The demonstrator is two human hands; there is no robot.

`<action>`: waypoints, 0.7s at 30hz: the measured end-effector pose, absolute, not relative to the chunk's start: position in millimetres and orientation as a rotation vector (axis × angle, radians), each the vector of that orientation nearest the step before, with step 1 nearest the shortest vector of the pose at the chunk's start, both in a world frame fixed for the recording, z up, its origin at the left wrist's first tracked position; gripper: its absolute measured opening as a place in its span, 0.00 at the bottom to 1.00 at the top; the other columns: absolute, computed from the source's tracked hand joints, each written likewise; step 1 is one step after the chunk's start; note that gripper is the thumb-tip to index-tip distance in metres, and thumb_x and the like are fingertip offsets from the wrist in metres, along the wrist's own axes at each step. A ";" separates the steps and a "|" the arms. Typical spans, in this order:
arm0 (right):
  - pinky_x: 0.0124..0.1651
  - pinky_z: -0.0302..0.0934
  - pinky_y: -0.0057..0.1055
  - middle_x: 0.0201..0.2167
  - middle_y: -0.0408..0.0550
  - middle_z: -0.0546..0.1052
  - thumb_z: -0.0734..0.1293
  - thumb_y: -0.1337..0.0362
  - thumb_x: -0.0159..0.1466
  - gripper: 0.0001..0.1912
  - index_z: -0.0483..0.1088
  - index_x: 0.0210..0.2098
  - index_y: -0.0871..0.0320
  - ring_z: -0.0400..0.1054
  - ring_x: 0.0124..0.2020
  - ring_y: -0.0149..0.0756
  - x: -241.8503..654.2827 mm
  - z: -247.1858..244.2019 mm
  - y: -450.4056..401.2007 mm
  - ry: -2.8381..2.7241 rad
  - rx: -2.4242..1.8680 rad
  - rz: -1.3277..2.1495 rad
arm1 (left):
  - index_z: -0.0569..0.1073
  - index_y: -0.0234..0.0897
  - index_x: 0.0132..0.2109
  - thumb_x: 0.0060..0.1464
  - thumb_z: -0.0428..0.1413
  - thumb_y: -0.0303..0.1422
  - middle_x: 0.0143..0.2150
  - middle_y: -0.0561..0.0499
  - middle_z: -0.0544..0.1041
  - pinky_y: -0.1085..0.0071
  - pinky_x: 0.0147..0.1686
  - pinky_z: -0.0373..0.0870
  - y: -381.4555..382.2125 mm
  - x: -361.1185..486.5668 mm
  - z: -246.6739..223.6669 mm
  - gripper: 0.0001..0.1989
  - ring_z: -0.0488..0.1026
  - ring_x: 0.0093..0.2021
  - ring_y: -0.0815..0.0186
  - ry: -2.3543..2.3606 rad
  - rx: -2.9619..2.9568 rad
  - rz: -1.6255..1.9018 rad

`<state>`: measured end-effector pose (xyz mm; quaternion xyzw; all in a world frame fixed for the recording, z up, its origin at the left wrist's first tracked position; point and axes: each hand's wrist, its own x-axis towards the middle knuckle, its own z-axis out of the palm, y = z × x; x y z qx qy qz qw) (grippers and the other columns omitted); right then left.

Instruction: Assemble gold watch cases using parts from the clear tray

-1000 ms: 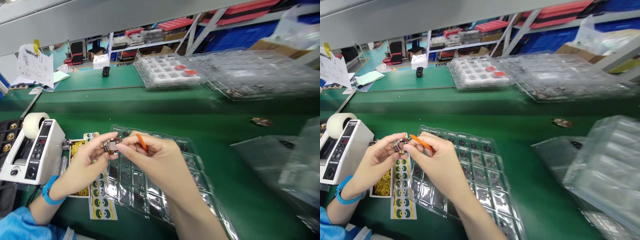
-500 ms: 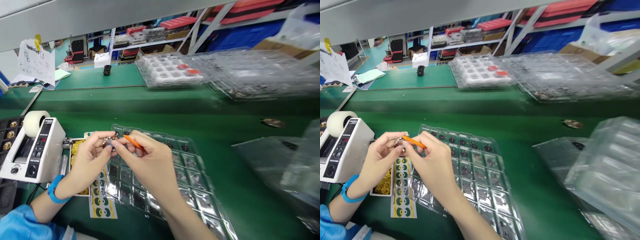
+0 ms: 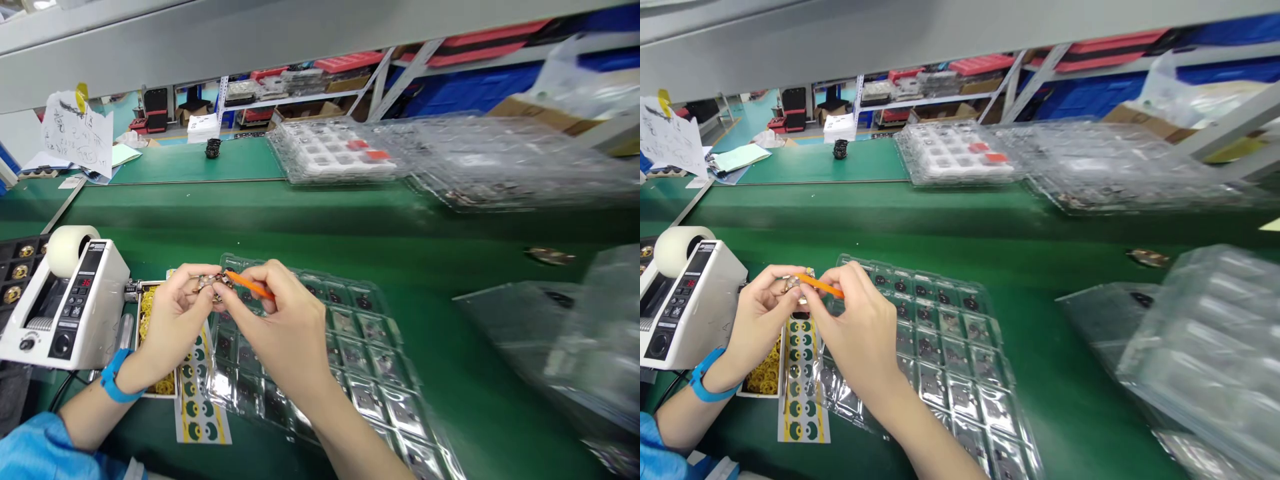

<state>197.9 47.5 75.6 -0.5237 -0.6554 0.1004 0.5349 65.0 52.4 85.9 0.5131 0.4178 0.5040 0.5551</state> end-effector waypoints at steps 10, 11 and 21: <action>0.27 0.52 0.27 0.25 0.39 0.61 0.63 0.71 0.63 0.12 0.59 0.24 0.56 0.57 0.25 0.29 201.8 72.7 60.8 -1.628 -1.050 0.403 | 0.73 0.35 0.43 0.58 0.57 0.34 0.37 0.49 0.79 0.68 0.41 0.77 58.5 62.6 79.2 0.08 0.78 0.38 0.66 0.947 1.275 1.128; 0.27 0.52 0.27 0.24 0.39 0.61 0.63 0.71 0.62 0.12 0.59 0.24 0.56 0.57 0.25 0.28 202.8 71.7 62.1 -1.639 -1.064 0.416 | 0.74 0.35 0.41 0.58 0.56 0.34 0.36 0.49 0.79 0.68 0.41 0.76 60.9 61.0 78.4 0.07 0.77 0.38 0.66 0.972 1.336 1.099; 0.30 0.61 0.31 0.33 0.46 0.71 0.66 0.68 0.64 0.02 0.69 0.36 0.55 0.67 0.34 0.36 209.1 82.6 49.1 -1.659 -1.017 0.204 | 0.68 0.37 0.28 0.46 0.59 0.29 0.25 0.56 0.72 0.75 0.26 0.65 68.5 57.9 81.3 0.06 0.66 0.24 0.72 1.148 1.414 1.165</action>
